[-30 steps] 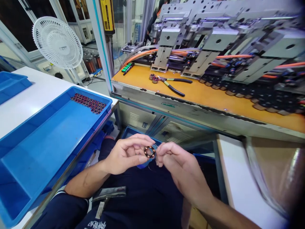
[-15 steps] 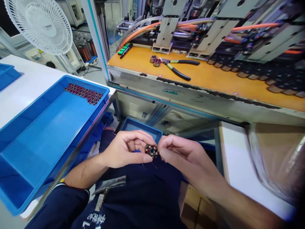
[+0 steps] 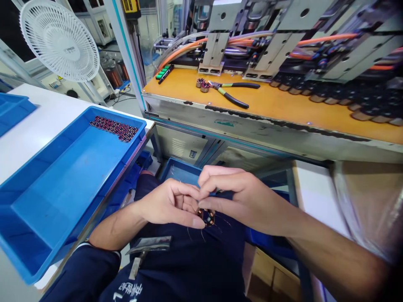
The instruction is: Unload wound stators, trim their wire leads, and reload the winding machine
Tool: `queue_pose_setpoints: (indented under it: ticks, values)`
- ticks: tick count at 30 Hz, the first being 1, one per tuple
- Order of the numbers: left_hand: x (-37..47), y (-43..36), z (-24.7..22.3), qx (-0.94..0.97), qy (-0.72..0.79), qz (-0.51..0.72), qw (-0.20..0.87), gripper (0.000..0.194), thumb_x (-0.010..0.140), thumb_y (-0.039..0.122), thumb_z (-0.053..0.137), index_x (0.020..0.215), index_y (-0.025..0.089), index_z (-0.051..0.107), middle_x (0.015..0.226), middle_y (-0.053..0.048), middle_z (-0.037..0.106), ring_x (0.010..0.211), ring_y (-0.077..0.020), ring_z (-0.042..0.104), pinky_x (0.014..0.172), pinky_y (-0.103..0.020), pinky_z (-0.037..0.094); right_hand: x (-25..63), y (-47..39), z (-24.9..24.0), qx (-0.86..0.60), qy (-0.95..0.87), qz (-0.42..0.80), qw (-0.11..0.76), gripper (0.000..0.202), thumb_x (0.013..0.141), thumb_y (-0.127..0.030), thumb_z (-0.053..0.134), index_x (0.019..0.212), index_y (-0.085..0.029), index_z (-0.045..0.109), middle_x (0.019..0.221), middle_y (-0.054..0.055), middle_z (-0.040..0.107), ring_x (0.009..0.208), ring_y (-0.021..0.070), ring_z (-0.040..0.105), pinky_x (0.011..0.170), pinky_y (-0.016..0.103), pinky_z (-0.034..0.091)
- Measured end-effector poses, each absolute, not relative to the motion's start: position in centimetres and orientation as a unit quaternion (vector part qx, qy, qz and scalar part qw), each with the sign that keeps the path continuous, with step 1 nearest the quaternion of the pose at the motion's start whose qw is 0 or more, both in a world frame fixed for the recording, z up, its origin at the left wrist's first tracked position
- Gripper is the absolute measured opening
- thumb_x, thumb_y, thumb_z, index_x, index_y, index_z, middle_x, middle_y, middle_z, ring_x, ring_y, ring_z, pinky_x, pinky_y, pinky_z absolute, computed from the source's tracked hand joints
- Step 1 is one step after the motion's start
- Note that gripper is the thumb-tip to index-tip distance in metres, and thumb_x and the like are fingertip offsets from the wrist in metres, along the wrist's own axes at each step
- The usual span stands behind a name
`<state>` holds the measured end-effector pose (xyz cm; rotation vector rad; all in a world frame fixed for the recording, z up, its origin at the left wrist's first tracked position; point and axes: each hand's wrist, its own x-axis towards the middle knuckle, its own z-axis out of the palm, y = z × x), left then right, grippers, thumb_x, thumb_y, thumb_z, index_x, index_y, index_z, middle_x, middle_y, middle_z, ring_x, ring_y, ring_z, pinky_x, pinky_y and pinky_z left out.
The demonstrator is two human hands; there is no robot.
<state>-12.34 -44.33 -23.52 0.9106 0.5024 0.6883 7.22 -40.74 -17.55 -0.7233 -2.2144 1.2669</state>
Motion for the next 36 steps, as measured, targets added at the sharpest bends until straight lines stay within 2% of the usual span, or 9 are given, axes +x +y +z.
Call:
queue_pose_setpoints:
  ticks: [2,6,10,15,18,21,29,36]
  values:
    - [-12.5,-44.4,-23.6,0.427,0.246,0.328,0.806,0.032,0.065,0.018,0.086,0.094,0.017,0.073,0.079,0.000,0.071,0.068,-0.0102,0.069,0.071,-0.024,0.059,6.7,-40.8,-17.8,-0.281,-0.806,0.451,0.261,0.024,0.092,-0.031,0.064,0.072,-0.018,0.065,0.075,-0.001,0.060,0.069,0.0094,0.056,0.066,0.021,0.045]
    - [-12.8,-44.4,-23.5,0.420,0.254,0.384,0.782,0.033,0.065,0.012,0.085,0.096,0.018,0.076,0.098,-0.005,0.071,0.076,-0.0104,0.069,0.073,-0.022,0.059,7.0,-41.5,-18.3,-0.365,-0.778,0.408,0.307,0.024,0.092,-0.024,0.060,0.068,-0.019,0.059,0.071,0.000,0.058,0.065,0.0105,0.054,0.060,0.022,0.043]
    - [-12.8,-44.4,-23.7,0.441,0.232,0.447,0.743,0.035,0.066,0.007,0.082,0.098,0.019,0.077,0.103,-0.005,0.068,0.078,-0.0097,0.069,0.072,-0.020,0.058,7.9,-42.6,-18.1,-0.417,-0.750,0.410,0.309,0.027,0.092,-0.030,0.058,0.068,-0.019,0.058,0.070,0.000,0.058,0.063,0.0113,0.053,0.058,0.023,0.042]
    - [-12.5,-44.3,-23.9,0.504,0.239,0.460,0.691,0.034,0.066,0.009,0.082,0.097,0.020,0.077,0.102,-0.006,0.067,0.073,-0.0088,0.065,0.068,-0.021,0.056,8.4,-43.7,-17.4,-0.446,-0.702,0.492,0.258,0.027,0.089,-0.042,0.060,0.074,-0.020,0.065,0.068,0.001,0.062,0.061,0.0126,0.055,0.053,0.022,0.042]
    - [-12.4,-44.4,-23.8,0.508,0.237,0.451,0.694,0.034,0.067,0.009,0.082,0.098,0.020,0.077,0.102,-0.006,0.066,0.073,-0.0087,0.065,0.068,-0.021,0.055,8.2,-43.7,-17.1,-0.448,-0.697,0.516,0.216,0.024,0.088,-0.040,0.061,0.078,-0.020,0.069,0.066,0.001,0.064,0.060,0.0130,0.055,0.052,0.021,0.041]
    - [-12.4,-44.5,-23.8,0.500,0.230,0.448,0.704,0.034,0.067,0.008,0.082,0.098,0.020,0.077,0.102,-0.006,0.066,0.075,-0.0088,0.065,0.069,-0.021,0.055,7.9,-43.3,-16.9,-0.436,-0.724,0.497,0.199,0.023,0.089,-0.034,0.059,0.073,-0.021,0.068,0.062,-0.001,0.063,0.058,0.0120,0.055,0.051,0.021,0.040]
    - [-12.5,-44.3,-24.0,0.456,0.187,0.449,0.746,0.041,0.064,0.007,0.084,0.101,0.022,0.077,0.101,-0.004,0.063,0.074,-0.0057,0.064,0.069,-0.016,0.054,7.8,-43.4,-17.1,-0.413,-0.753,0.463,0.218,0.024,0.093,-0.032,0.058,0.074,-0.021,0.067,0.068,-0.003,0.063,0.062,0.0103,0.056,0.059,0.021,0.041]
    - [-12.4,-44.1,-24.1,0.451,0.175,0.451,0.750,0.047,0.059,0.009,0.088,0.101,0.026,0.077,0.103,-0.003,0.059,0.076,-0.0099,0.067,0.068,-0.021,0.057,8.1,-44.3,-17.9,-0.396,-0.747,0.460,0.271,0.018,0.094,-0.028,0.060,0.078,-0.022,0.065,0.073,-0.005,0.064,0.065,0.0069,0.058,0.061,0.019,0.042]
